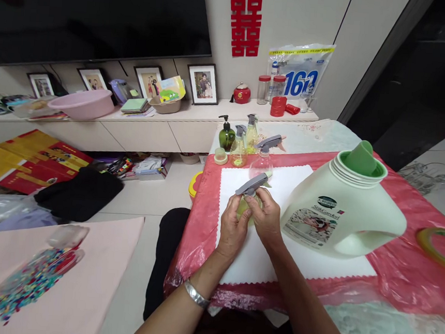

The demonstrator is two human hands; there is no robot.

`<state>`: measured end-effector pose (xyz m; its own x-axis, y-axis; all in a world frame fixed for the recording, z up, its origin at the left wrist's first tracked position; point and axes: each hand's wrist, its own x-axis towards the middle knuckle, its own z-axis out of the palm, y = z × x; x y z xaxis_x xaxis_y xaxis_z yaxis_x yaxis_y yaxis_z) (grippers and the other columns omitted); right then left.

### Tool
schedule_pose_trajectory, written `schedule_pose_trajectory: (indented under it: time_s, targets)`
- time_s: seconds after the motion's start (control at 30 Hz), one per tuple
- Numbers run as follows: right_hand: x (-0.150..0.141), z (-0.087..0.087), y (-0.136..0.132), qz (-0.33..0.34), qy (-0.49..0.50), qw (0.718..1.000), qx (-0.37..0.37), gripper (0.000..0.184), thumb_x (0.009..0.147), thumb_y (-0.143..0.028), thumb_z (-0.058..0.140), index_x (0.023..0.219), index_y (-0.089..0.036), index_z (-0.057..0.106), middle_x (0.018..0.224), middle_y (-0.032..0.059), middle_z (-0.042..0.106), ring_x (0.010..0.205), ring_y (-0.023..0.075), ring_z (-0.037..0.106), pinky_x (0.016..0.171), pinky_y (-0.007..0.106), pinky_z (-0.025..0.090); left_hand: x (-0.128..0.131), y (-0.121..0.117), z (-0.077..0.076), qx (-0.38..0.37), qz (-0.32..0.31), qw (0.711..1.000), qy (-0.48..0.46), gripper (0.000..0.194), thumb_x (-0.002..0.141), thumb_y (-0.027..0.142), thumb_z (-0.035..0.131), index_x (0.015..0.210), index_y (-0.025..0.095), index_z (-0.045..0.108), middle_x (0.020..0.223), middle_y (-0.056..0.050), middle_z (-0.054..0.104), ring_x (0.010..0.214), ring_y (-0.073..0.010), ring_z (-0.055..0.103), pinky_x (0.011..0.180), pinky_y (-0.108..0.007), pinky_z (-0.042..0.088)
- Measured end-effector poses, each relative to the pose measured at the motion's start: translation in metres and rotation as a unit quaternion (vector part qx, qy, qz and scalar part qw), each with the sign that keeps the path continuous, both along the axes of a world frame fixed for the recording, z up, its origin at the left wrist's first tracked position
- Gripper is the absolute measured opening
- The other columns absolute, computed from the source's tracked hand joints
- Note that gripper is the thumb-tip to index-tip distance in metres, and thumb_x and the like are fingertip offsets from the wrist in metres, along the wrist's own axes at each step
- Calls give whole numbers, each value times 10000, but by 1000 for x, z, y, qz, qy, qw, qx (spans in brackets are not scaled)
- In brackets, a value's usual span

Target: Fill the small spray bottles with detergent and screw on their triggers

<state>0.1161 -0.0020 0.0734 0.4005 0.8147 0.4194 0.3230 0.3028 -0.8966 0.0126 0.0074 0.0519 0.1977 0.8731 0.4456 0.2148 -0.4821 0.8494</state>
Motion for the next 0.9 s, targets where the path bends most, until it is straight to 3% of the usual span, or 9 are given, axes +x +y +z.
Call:
schedule_pose_trajectory:
  time_s: [0.23,0.6,0.73,0.9]
  targets:
    - [-8,-4,-1,-54,7,999,0,209,843,-352,622,968,-186,634,984,38,667,942,183,612,864,301,451,2,-1,3,-8,7,1000,-22,313,966,429,498,1188,221,571,1115,-87,682,1069,-235,643,952,-368,505]
    - [-10,-5,0,-61,-8,998,2,198,877,-364,566,928,-189,643,950,32,643,917,169,599,833,283,458,1,1,-3,-48,-1,999,-20,401,928,397,548,1273,194,550,1297,-139,634,1244,-276,587,1074,-430,446]
    - [-9,-4,0,-64,-10,998,0,219,875,-376,581,970,-188,643,953,30,667,893,171,611,817,291,466,-3,4,5,-94,-36,994,-49,387,913,361,562,1262,193,571,1309,-126,625,1284,-276,556,1103,-431,419]
    - [-12,-9,3,-96,-17,995,-4,265,855,-437,609,925,-184,640,935,52,690,866,198,623,791,320,475,-5,5,22,-120,-46,986,-102,255,911,351,573,1109,210,650,1095,-68,701,1093,-241,643,959,-368,506]
